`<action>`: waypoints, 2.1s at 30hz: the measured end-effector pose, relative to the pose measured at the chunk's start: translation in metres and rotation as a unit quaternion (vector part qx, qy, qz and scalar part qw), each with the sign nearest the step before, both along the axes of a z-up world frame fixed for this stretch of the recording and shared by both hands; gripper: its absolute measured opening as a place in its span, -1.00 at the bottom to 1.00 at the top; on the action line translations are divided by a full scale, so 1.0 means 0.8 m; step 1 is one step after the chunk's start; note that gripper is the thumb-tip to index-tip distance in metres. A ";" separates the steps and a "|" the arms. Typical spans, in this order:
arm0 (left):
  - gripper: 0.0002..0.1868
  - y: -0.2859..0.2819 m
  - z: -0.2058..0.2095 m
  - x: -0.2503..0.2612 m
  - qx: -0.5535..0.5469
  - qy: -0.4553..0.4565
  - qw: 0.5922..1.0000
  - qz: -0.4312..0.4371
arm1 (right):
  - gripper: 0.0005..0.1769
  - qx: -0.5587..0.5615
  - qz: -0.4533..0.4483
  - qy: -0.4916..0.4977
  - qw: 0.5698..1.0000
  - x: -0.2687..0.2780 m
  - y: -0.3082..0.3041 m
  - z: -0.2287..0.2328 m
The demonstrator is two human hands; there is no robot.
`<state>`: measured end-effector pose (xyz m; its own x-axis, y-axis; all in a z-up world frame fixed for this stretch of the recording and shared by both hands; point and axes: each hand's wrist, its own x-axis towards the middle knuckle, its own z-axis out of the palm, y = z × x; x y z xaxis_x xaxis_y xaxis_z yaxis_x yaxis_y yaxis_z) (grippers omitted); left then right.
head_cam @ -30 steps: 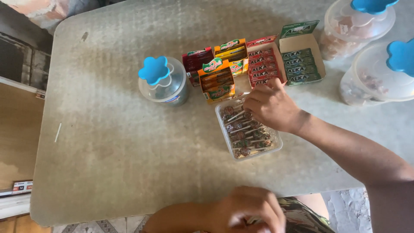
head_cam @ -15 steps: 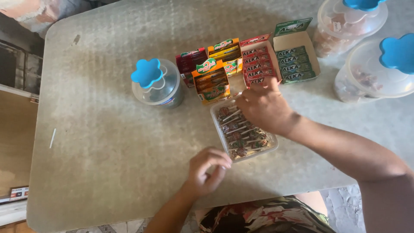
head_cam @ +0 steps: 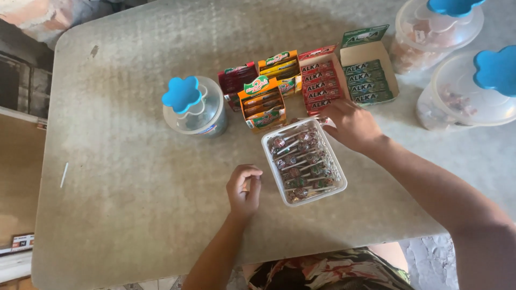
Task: Organizing lollipops by picking them up individually from a table and placing them into a small plastic basket.
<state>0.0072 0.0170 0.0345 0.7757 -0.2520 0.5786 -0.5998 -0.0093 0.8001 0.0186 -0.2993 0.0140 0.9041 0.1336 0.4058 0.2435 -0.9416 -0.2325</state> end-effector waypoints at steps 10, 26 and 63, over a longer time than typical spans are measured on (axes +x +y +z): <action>-0.88 0.003 -0.047 0.018 0.063 0.129 0.989 0.038 | -0.79 -0.097 -0.040 -0.086 0.991 -0.009 -0.009 -0.024; -0.77 -0.005 -0.027 0.016 0.027 0.189 0.981 -0.014 | -0.73 0.224 0.045 0.045 0.972 -0.091 0.015 0.193; -0.73 0.004 -0.071 0.028 0.051 0.190 0.980 -0.040 | -0.75 -0.092 0.203 0.013 0.975 -0.015 0.134 0.114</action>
